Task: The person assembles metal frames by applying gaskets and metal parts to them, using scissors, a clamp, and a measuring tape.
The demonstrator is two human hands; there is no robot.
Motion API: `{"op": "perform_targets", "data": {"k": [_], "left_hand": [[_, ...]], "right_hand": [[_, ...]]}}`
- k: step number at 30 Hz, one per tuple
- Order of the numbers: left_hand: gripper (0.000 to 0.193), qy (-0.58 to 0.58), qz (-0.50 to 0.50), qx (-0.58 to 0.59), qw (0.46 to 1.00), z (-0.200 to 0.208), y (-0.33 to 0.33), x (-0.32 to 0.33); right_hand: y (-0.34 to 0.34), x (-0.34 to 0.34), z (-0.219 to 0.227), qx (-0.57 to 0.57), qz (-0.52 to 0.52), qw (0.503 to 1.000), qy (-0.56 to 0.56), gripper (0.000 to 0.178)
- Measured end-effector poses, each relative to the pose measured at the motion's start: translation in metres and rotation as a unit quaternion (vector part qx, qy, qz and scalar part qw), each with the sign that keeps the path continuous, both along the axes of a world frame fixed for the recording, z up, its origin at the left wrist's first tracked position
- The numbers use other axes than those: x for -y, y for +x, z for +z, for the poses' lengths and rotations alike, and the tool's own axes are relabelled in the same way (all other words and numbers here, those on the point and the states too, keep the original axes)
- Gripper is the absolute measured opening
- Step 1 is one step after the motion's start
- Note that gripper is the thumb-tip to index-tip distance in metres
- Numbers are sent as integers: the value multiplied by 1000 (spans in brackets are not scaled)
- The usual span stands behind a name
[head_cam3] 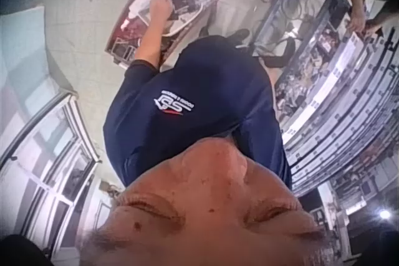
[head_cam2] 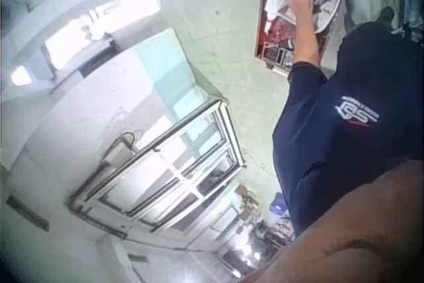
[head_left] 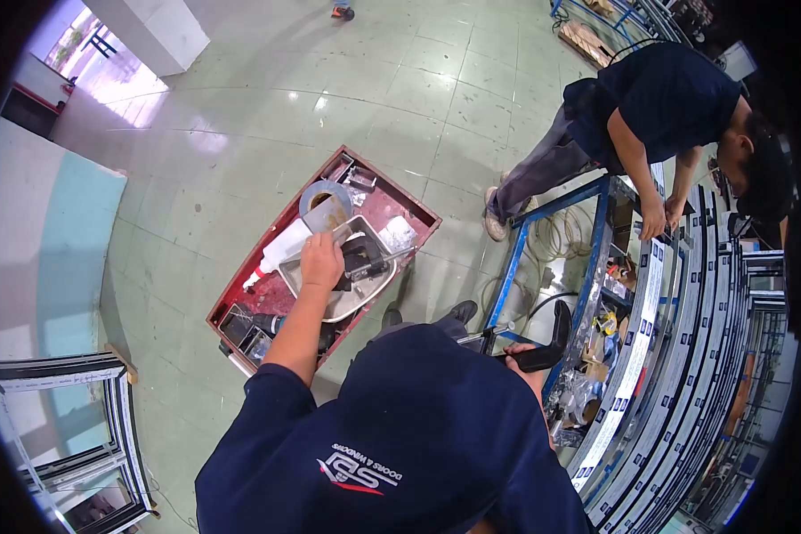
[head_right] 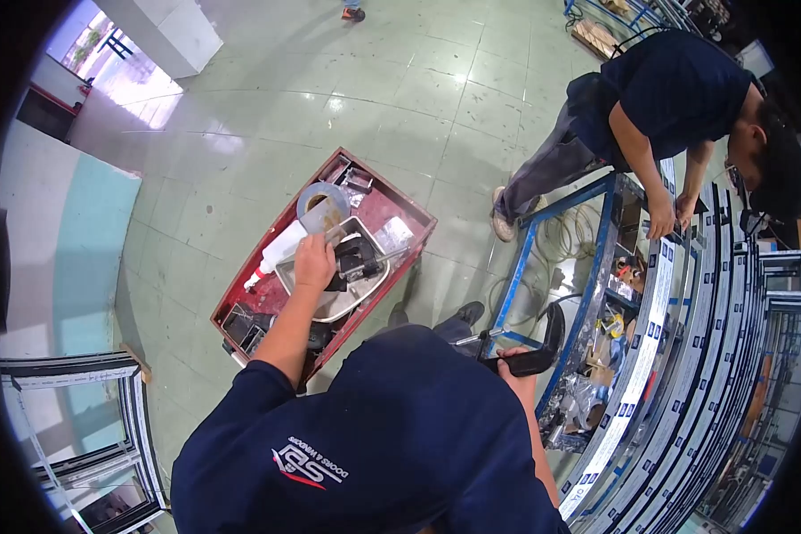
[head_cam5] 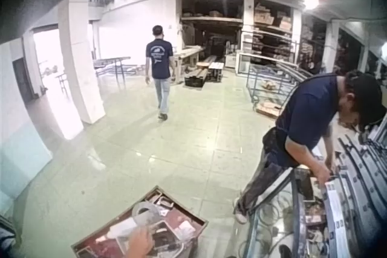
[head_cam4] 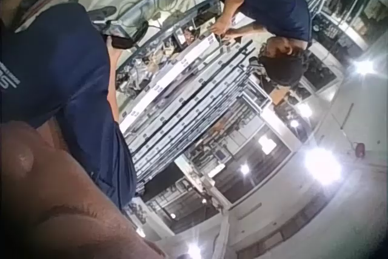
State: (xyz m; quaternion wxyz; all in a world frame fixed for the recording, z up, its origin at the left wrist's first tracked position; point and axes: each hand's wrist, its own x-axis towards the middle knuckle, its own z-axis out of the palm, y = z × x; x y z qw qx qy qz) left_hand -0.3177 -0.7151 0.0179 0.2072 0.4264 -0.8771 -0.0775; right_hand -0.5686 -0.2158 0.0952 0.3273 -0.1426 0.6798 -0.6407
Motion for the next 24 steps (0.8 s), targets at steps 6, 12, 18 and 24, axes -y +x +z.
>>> {"op": "perform_targets", "data": {"k": [6, 12, 18, 24], "left_hand": [[36, 16, 39, -113, 993, 6, 13, 87], [50, 192, -46, 29, 980, -9, 13, 108], [62, 272, -84, 120, 951, 13, 5, 117], [48, 212, -111, 73, 968, 36, -5, 132]], "right_hand": [[10, -18, -8, -5, -52, 999, -9, 27], [31, -38, 3, 13, -124, 992, -38, 31], [17, -28, 64, -54, -174, 983, 37, 18], [-45, -30, 221, -70, -156, 985, 18, 22]]}}
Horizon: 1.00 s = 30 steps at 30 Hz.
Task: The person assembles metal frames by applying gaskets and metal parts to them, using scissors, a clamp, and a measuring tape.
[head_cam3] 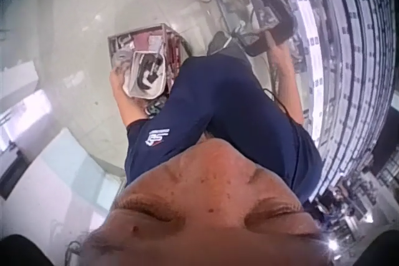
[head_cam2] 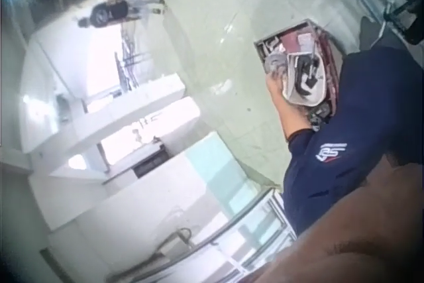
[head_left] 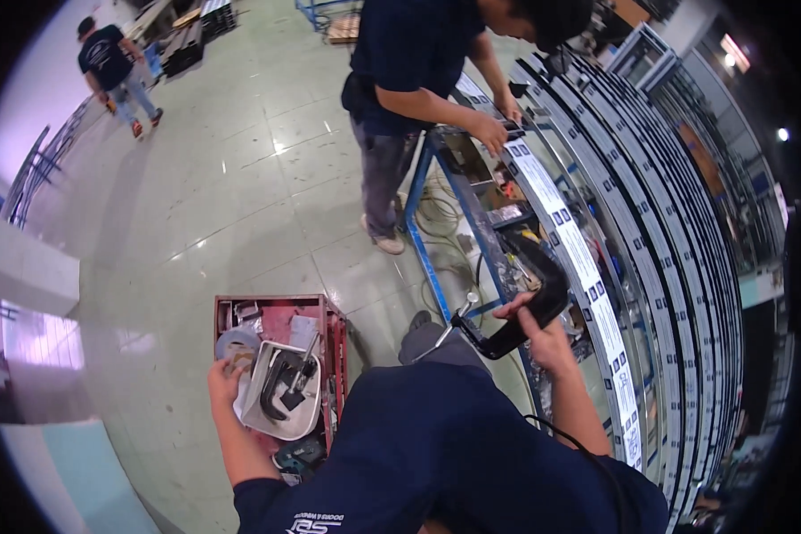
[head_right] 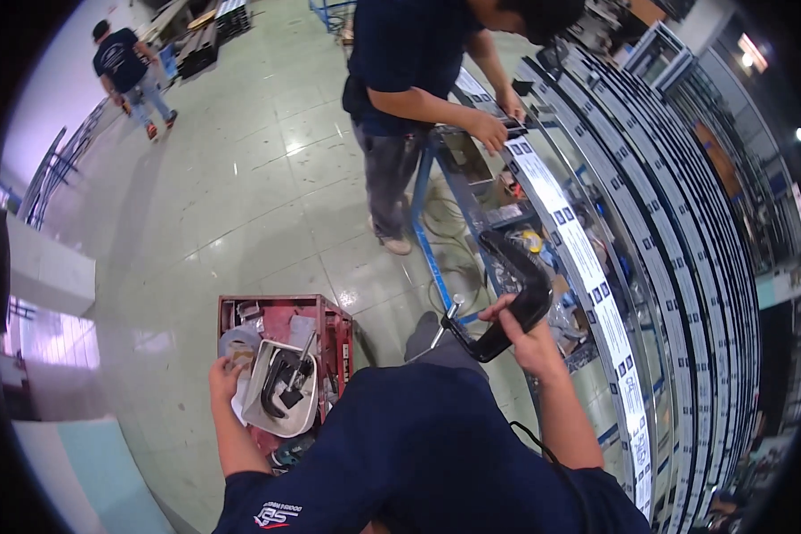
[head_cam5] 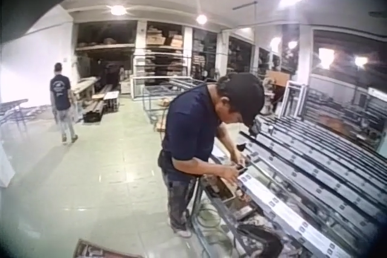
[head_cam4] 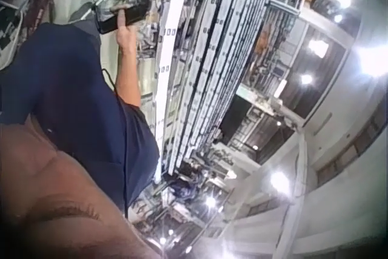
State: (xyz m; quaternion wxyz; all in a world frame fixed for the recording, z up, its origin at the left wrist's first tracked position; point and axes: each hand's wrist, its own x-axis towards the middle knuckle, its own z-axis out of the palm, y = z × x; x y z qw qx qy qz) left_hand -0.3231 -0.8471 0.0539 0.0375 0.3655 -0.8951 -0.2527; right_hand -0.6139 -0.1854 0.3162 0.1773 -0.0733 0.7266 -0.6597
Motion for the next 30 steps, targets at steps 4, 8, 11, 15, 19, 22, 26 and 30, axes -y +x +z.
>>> {"op": "perform_targets", "data": {"k": [4, 8, 11, 15, 19, 22, 26, 30], "left_hand": [[34, 116, 115, -175, 971, 71, -47, -30], [25, 232, 61, -253, 937, 129, -149, -67], [28, 357, 19, -295, 886, 154, -262, -135], [30, 451, -74, -242, 856, 171, -406, -236], [36, 505, -205, -126, 829, 180, -534, -321], [34, 544, -266, -91, 791, 190, -612, -381], [31, 545, -319, -6, 775, 179, -698, -449], [30, 622, -309, 46, 718, 140, -763, -496]], "right_hand": [[-27, -22, 71, -55, -40, 997, -39, 43], [-75, -41, 101, -61, -140, 985, -78, 53], [-120, -72, 98, -84, -181, 968, -150, 55], [-182, -107, 102, -157, -142, 952, -220, 62], [-232, -131, 114, -216, -136, 939, -231, 61], [-258, -150, 110, -249, -145, 925, -246, 60], [-270, -173, 103, -274, -174, 916, -234, 59], [-269, -185, 96, -286, -195, 914, -214, 57]]}}
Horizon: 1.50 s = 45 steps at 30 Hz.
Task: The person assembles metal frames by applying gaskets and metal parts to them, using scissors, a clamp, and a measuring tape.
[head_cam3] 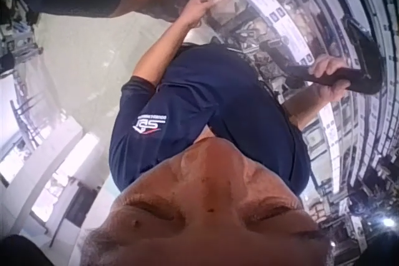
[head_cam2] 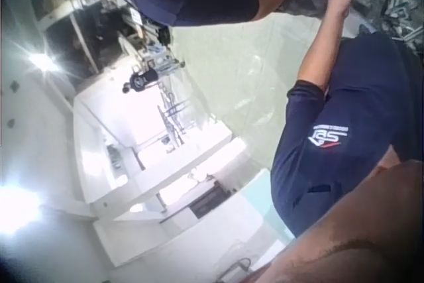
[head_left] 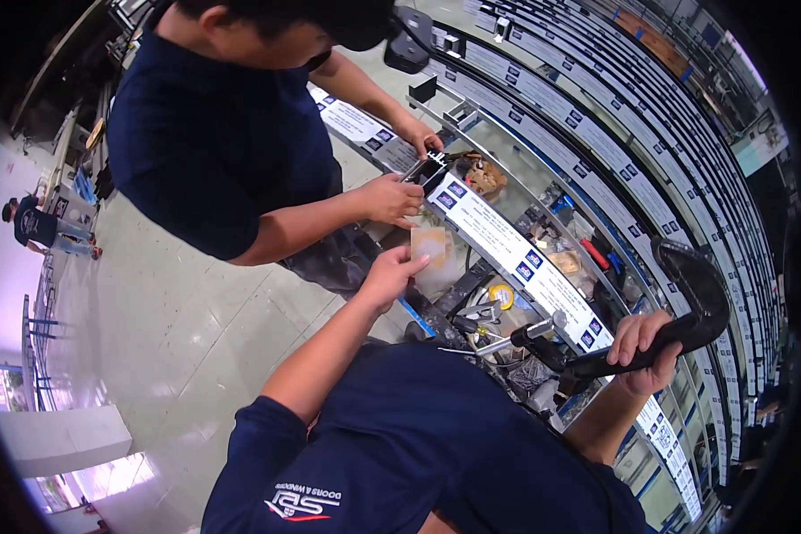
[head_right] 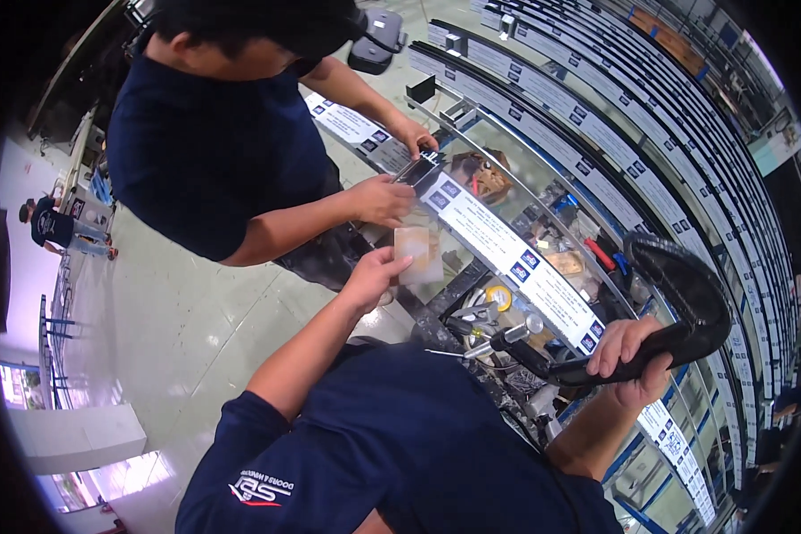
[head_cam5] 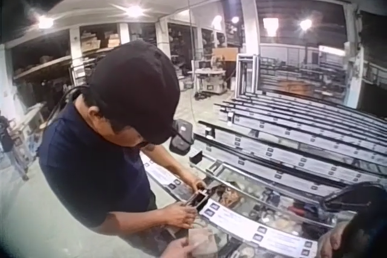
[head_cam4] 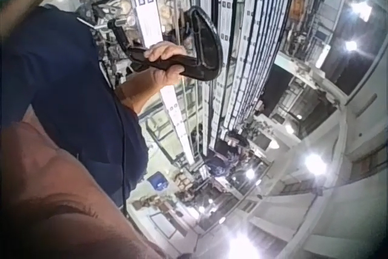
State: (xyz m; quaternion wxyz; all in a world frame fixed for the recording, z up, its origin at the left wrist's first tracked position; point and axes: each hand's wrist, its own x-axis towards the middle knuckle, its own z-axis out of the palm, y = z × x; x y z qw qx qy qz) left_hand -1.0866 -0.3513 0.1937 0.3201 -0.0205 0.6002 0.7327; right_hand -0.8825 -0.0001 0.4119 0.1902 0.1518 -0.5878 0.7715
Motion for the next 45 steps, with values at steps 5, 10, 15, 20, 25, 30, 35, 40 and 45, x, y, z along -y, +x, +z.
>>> {"op": "perform_targets", "data": {"k": [5, 10, 15, 20, 25, 30, 35, 40, 45], "left_hand": [[28, 82, 17, 69, 994, -4, -44, -32], [30, 115, -16, 106, 988, -2, -66, -36], [27, 128, -26, 117, 984, 6, -66, -25], [33, 168, -33, 138, 975, -1, -67, 4], [35, 210, -49, 112, 970, 6, -77, 31], [37, 223, -215, -84, 947, -12, -98, 53], [30, 234, 68, 101, 965, 1, -86, 43], [21, 102, 71, 62, 990, -3, -99, 35], [41, 61, -10, 32, 998, -13, -77, 21]], "right_hand": [[15, -9, -11, 18, -65, 998, -21, 56], [13, -11, -15, 41, -118, 991, -40, 58], [-6, -6, -16, 39, -144, 988, -43, 58], [-34, 2, -16, 44, -141, 988, -38, 59], [-63, 10, -13, 49, -116, 992, -25, 62], [-89, 16, -6, 53, -72, 996, -10, 63], [-105, 18, 0, 35, -70, 997, 15, 57], [-114, 14, 8, 14, -78, 997, 27, 55], [-115, 4, 5, 2, -82, 996, 31, 54]]}}
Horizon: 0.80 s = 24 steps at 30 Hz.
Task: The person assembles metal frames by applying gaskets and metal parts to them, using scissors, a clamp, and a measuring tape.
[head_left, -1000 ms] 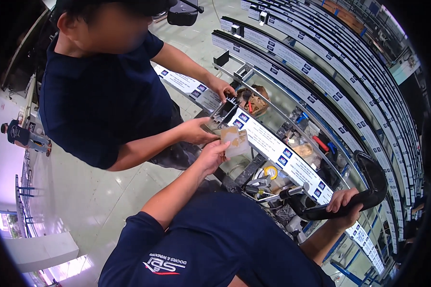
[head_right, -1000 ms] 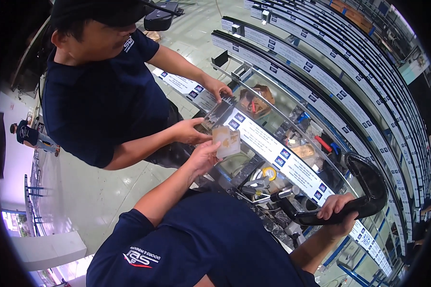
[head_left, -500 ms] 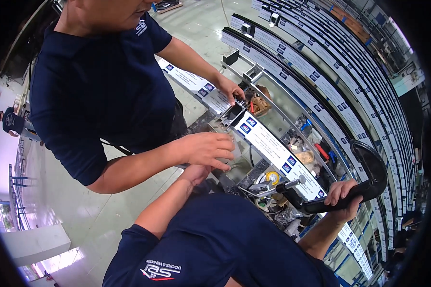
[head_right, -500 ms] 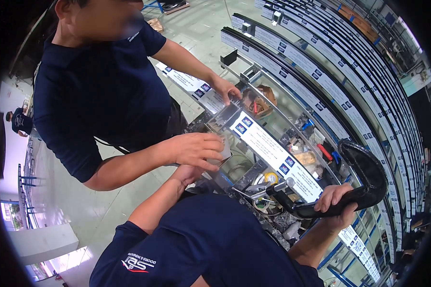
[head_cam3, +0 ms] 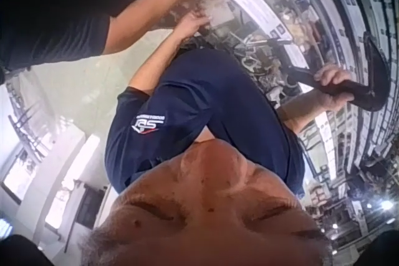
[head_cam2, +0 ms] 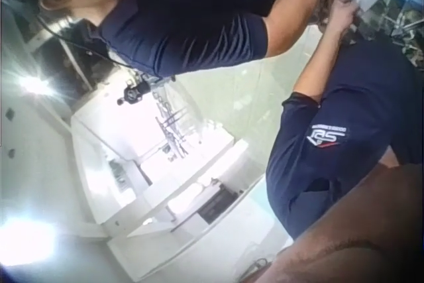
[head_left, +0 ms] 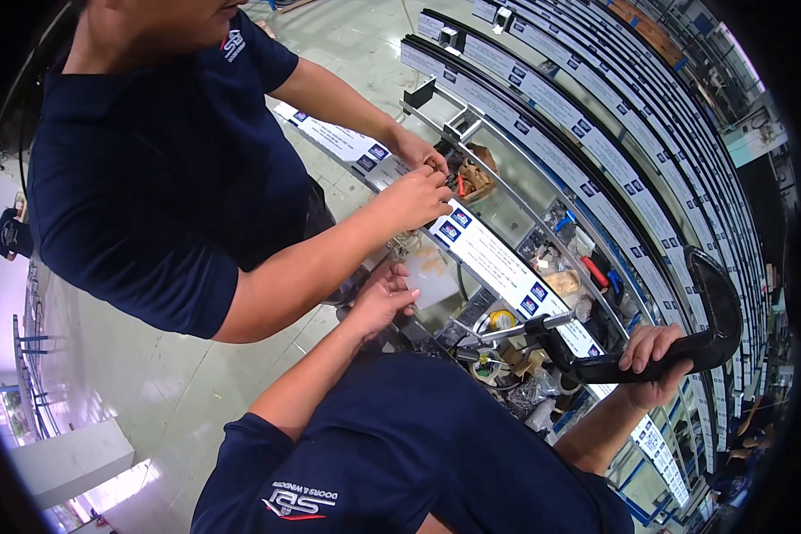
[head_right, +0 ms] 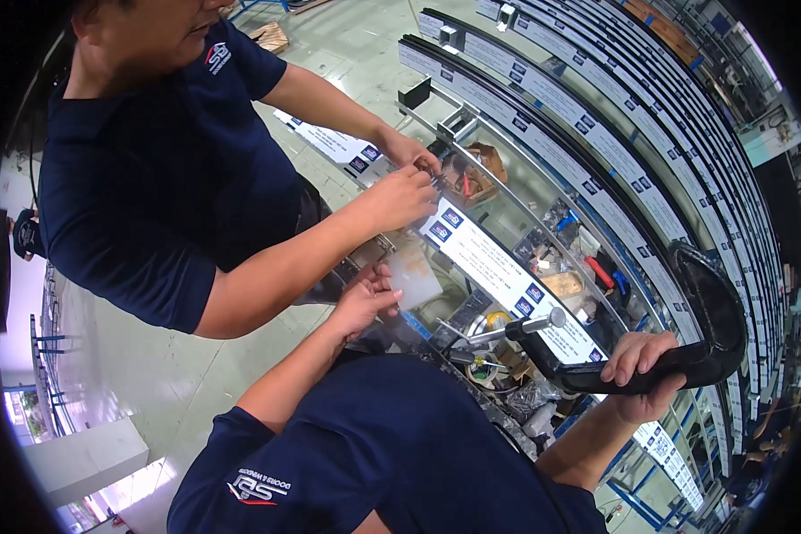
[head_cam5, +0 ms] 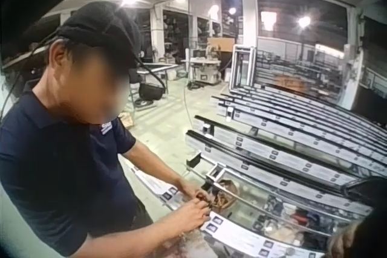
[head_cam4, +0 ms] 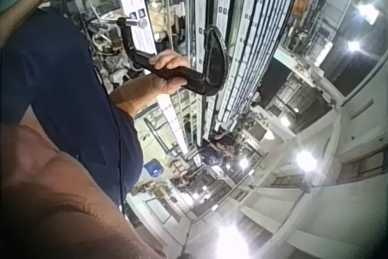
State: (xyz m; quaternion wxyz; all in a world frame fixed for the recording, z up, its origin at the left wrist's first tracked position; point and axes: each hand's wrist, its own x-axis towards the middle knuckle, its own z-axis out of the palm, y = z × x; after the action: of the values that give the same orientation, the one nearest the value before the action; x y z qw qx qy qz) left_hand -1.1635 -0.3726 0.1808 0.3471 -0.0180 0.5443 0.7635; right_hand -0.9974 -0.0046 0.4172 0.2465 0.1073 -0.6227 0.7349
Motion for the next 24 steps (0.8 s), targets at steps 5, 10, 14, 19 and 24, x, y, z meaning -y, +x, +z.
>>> {"op": "perform_targets", "data": {"k": [5, 10, 14, 19, 24], "left_hand": [[55, -18, -8, 49, 999, -7, 14, 9], [41, -17, -8, 97, 995, -15, 7, 18], [35, -7, 10, 126, 992, -19, 11, 22], [30, -4, 9, 126, 992, -15, 11, 22], [30, -5, 1, 124, 992, -8, 11, 19]], "right_hand": [[4, -6, -10, 15, -56, 998, -24, 57], [4, -15, -19, 29, -57, 998, -24, 58], [-2, -15, -19, 24, -22, 999, -25, 52], [-5, -11, -21, 22, -31, 999, -28, 53], [-10, -4, -21, 23, -42, 999, -25, 55]]}}
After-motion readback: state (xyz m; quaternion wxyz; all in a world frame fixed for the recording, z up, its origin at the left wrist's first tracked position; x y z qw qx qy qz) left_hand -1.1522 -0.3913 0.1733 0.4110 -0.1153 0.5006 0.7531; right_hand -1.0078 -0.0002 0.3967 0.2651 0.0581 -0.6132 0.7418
